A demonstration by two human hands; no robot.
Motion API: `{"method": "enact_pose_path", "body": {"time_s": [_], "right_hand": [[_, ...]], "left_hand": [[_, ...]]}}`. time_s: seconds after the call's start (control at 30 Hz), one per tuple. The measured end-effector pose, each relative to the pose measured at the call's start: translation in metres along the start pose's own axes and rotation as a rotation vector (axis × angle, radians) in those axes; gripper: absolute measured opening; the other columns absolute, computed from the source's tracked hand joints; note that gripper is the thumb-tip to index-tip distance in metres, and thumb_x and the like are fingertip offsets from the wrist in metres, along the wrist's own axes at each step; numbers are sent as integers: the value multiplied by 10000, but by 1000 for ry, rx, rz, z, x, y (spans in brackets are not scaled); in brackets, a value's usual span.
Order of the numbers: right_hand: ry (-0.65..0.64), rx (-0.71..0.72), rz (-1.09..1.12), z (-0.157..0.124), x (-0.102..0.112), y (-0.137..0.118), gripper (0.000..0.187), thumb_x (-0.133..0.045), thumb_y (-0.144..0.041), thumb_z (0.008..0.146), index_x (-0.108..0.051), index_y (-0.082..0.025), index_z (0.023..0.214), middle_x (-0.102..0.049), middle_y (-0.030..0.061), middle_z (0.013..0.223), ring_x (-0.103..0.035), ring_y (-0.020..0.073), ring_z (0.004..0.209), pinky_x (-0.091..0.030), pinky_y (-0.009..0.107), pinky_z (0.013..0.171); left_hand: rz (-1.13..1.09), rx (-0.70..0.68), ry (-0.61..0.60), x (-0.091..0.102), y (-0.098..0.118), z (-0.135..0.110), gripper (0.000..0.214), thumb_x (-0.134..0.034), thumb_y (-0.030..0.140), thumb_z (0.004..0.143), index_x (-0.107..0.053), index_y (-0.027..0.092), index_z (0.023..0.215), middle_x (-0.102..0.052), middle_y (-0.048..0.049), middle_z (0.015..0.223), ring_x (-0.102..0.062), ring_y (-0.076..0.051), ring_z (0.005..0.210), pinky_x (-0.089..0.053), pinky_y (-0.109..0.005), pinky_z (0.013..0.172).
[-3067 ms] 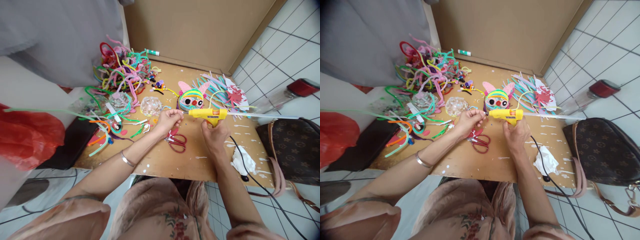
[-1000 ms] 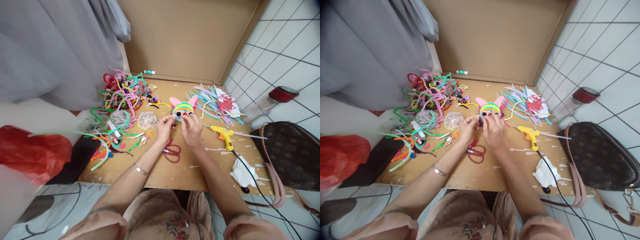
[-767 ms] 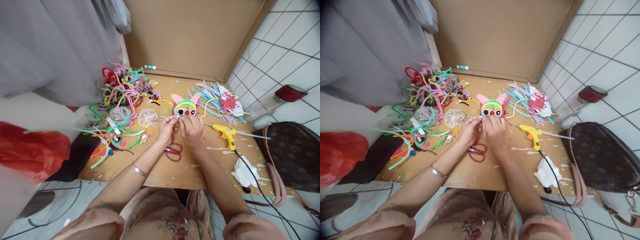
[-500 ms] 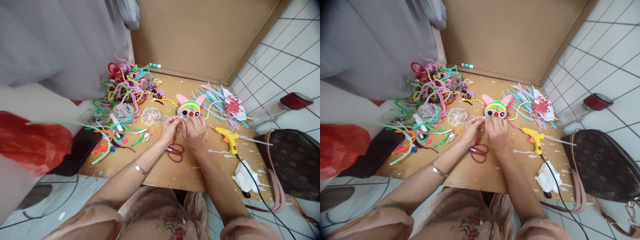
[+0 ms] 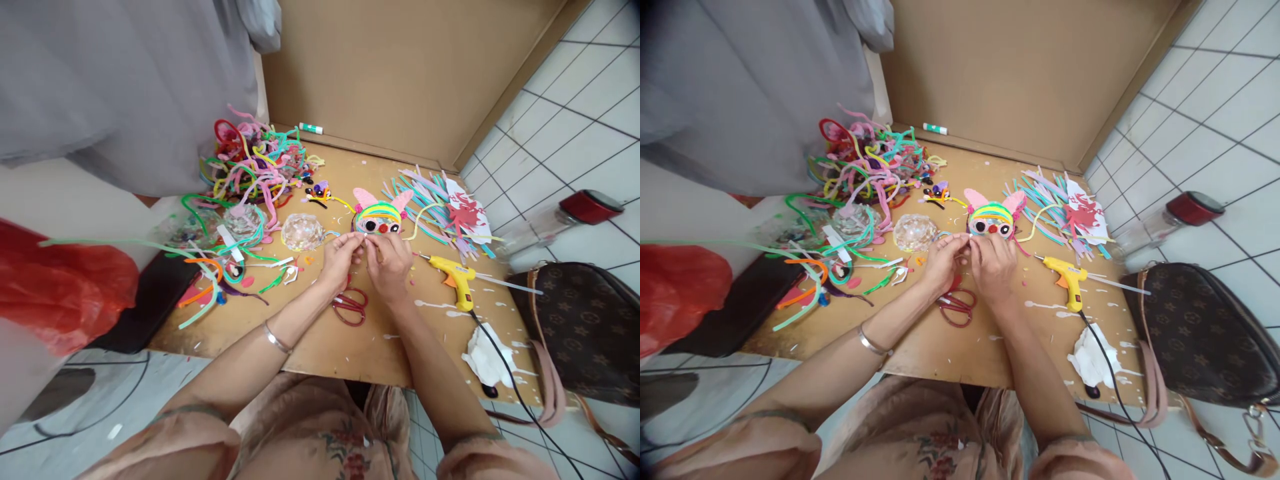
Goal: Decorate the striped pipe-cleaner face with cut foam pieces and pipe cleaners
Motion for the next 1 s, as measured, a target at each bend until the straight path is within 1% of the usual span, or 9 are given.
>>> {"method": "enact_pose_path", "body": {"time_s": [0.1, 0.23, 0.37, 0.47, 0.63, 0.77, 0.9, 0.97, 1.0], "right_hand": [[3, -81, 134, 0, 0, 7, 214, -521, -265, 980, -702, -191, 893, -709, 59, 817, -629, 179, 758, -427, 322, 720], [11, -225, 314, -1, -3, 17, 196, -547, -281, 949, -699, -193, 859, -695, 51, 814, -627, 172, 748, -479, 309, 710], [56, -334, 429, -2, -2, 22, 169, -582, -264, 909, -700, -185, 816, -668, 36, 768, -604, 160, 715, -489, 294, 688], [64, -401, 471, -2, -3, 25, 157, -604, -273, 885, -702, -188, 796, -655, 22, 740, -587, 152, 690, -482, 285, 664], [60, -502, 567, -5, -6, 32, 157, -632, -305, 844, -702, -184, 771, -649, 12, 726, -573, 139, 665, -470, 272, 635], [57, -610, 626, -9, -11, 38, 191, -635, -343, 808, -690, -175, 735, -635, 8, 701, -553, 130, 642, -452, 265, 617], [75, -713, 680, -12, -15, 45, 216, -637, -377, 764, -677, -169, 717, -630, 5, 689, -541, 123, 625, -448, 259, 608], [106, -773, 694, -13, -14, 50, 235, -645, -396, 747, -680, -165, 724, -639, 8, 691, -534, 120, 614, -450, 261, 611], [128, -803, 703, -13, -13, 53, 246, -649, -406, 741, -683, -162, 730, -646, 12, 696, -535, 122, 616, -453, 264, 617]], "left_hand": [[30, -43, -2, 0, 2, 0, 175, -745, 312, 664, -696, 153, 718, -598, 12, 635, -493, -64, 568, -370, -165, 494], [82, -94, 18, 0, 6, -1, 168, -704, 310, 682, -703, 148, 729, -598, 8, 635, -488, -75, 577, -369, -178, 503], [184, -157, 21, 0, 12, -4, 146, -678, 298, 741, -705, 154, 752, -601, 5, 653, -498, -92, 601, -390, -199, 538], [288, -216, 24, 0, 17, -5, 136, -663, 287, 789, -712, 162, 768, -592, 8, 652, -488, -100, 602, -404, -217, 573], [423, -370, 3, -4, 29, -10, 156, -630, 280, 832, -733, 169, 792, -666, -35, 816, -578, -134, 762, -471, -247, 731], [482, -457, -14, -9, 37, -17, 168, -607, 259, 845, -741, 175, 789, -683, -51, 877, -602, -147, 822, -485, -254, 761], [481, -462, -31, -11, 38, -20, 172, -597, 270, 848, -737, 181, 802, -678, -53, 868, -603, -153, 816, -485, -265, 755], [450, -442, -17, -7, 36, -16, 161, -596, 283, 845, -718, 183, 814, -671, -48, 846, -597, -153, 797, -482, -271, 754], [419, -429, 8, -4, 35, -11, 149, -595, 286, 843, -703, 185, 827, -665, -43, 835, -592, -151, 785, -481, -273, 753]]}}
Point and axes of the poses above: each hand's wrist, its own z-axis towards the middle knuckle, its own x-axis out of the back of the hand, y = z × x, the point moved 9 cm from there along z, towards the middle knuckle
